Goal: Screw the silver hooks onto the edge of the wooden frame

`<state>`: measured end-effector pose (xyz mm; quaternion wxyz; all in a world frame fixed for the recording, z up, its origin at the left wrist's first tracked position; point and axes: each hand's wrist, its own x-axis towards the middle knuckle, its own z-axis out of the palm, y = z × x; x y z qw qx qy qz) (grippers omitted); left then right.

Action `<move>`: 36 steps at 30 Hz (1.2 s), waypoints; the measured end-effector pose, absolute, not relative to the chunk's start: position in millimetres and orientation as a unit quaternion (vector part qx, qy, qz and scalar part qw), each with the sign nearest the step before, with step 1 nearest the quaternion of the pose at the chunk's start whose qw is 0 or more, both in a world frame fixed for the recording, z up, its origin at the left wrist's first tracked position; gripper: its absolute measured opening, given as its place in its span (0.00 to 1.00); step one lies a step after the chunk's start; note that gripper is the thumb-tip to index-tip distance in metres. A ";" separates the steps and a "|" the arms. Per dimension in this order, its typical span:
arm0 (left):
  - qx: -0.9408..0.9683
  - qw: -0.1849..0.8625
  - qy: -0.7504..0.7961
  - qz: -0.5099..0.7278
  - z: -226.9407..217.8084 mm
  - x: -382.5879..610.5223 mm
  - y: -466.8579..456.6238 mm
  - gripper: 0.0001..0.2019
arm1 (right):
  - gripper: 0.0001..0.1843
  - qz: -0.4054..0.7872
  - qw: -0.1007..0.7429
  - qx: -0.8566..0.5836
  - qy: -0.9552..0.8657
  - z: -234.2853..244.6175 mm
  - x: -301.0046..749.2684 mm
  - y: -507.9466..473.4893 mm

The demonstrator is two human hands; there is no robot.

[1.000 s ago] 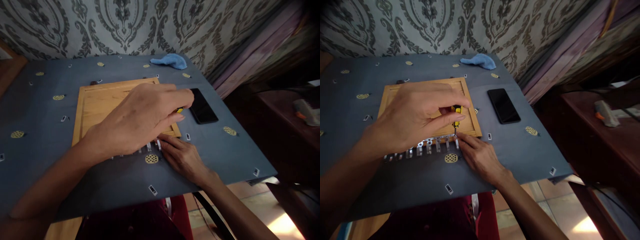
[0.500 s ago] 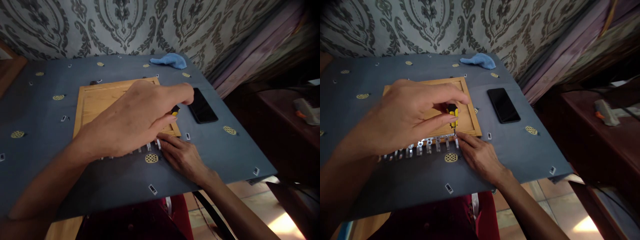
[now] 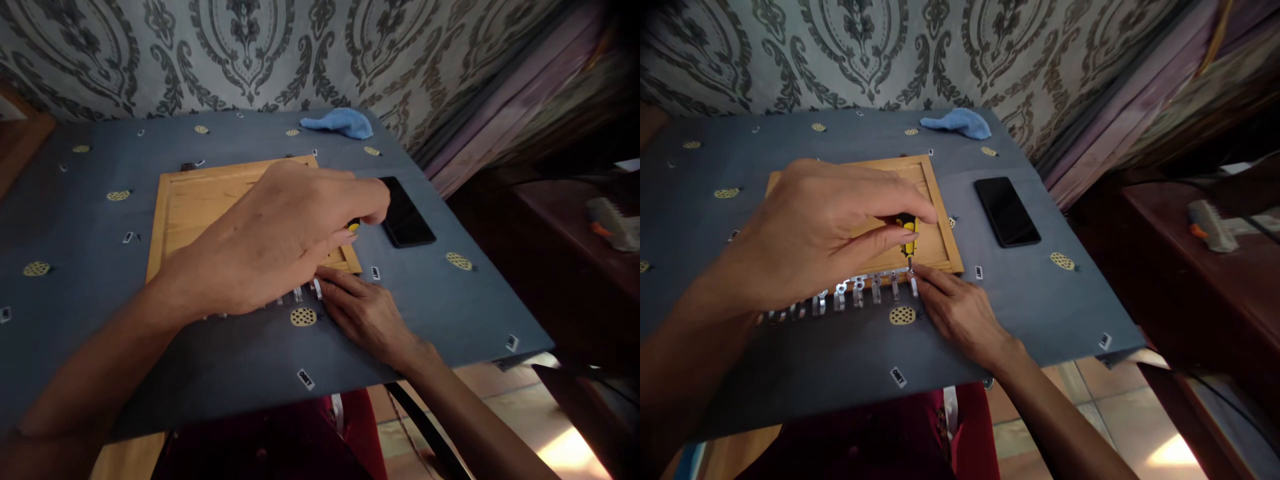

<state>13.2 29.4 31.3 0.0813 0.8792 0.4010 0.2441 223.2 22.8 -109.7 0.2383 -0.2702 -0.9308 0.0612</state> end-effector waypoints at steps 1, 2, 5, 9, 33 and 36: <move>0.880 0.081 0.399 0.244 31.9 12.4 29.3 0.11 | 0.19 0.061 0.237 -0.272 -0.931 -109.5 223.2 22.7; 0.881 0.076 0.399 0.244 32.0 11.9 29.4 0.11 | 0.19 0.060 0.237 -0.272 -0.931 -109.3 223.1 22.6; 0.879 0.039 0.409 0.242 28.9 11.8 31.3 0.07 | 0.19 0.060 0.239 -0.273 -0.930 -109.3 222.8 22.5; 0.871 0.030 0.424 0.246 21.8 13.8 34.6 0.09 | 0.18 0.059 0.236 -0.274 -0.930 -109.6 223.0 22.5; 0.581 0.498 0.350 0.540 -4.7 51.1 36.4 0.17 | 0.16 0.050 0.234 -0.266 -0.934 -110.0 222.0 23.3; 0.561 0.541 0.319 0.540 -5.4 54.1 44.4 0.20 | 0.16 0.057 0.233 -0.265 -0.934 -109.5 222.7 22.9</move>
